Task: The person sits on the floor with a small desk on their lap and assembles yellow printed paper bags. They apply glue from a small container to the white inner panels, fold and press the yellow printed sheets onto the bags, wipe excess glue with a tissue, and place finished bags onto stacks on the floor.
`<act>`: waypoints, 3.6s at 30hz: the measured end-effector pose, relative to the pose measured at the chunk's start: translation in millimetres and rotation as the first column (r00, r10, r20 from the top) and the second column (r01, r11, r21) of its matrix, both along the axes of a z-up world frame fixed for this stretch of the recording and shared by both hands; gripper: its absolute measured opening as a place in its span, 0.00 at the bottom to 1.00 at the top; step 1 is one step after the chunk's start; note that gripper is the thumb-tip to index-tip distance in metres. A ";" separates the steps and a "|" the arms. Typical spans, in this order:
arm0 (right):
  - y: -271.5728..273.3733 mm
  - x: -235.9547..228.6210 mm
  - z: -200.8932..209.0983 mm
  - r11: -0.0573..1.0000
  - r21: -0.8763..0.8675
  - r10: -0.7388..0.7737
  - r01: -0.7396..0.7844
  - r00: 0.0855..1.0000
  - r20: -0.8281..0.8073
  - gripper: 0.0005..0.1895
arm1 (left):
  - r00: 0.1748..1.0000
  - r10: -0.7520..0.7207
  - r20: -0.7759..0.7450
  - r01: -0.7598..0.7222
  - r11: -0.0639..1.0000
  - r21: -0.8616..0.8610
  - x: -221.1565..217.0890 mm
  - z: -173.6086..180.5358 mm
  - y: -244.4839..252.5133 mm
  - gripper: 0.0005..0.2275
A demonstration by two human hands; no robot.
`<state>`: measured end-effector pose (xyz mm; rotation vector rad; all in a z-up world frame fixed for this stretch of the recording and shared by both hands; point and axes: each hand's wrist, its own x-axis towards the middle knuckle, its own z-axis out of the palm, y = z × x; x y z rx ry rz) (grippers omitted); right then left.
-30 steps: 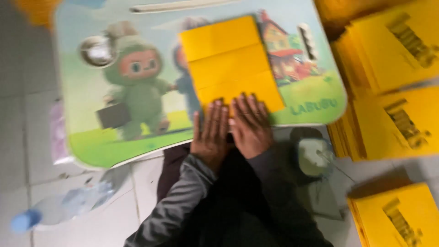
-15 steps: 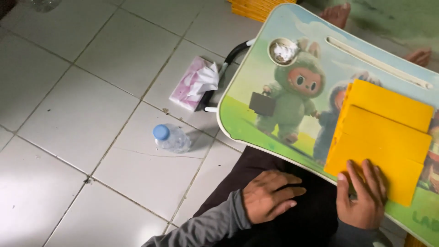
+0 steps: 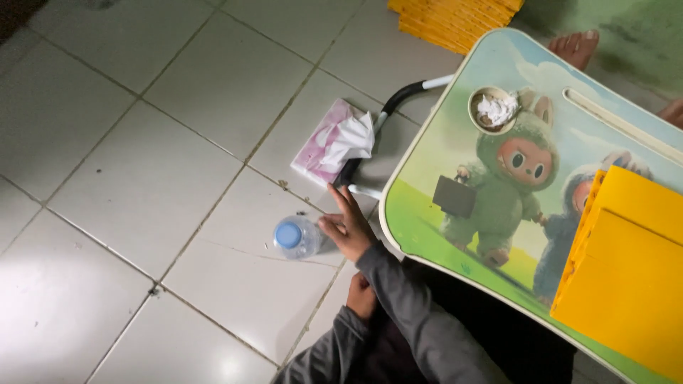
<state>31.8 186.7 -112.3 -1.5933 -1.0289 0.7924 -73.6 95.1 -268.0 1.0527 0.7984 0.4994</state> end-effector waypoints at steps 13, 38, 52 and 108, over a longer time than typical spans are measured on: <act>7.6 -19.4 97.8 0.943 0.321 -0.021 0.088 0.978 -0.206 0.38 | 0.994 0.062 0.087 -0.028 0.936 -0.352 -12.5 21.4 -2.8 0.22; -104.0 -16.0 138.4 0.934 0.243 -0.184 0.261 0.936 -0.298 0.16 | 0.843 0.511 0.168 -0.351 0.758 -0.549 7.5 158.0 67.4 0.22; -232.9 44.8 245.1 0.518 0.532 -0.852 0.670 0.461 0.250 0.19 | 0.981 0.052 0.188 0.101 0.690 -0.717 -20.9 199.2 15.9 0.32; -391.9 198.1 165.4 0.672 0.364 -0.646 0.645 0.270 0.714 0.12 | 0.914 -0.375 -0.156 -0.001 -0.385 0.923 184.7 228.4 -174.7 0.30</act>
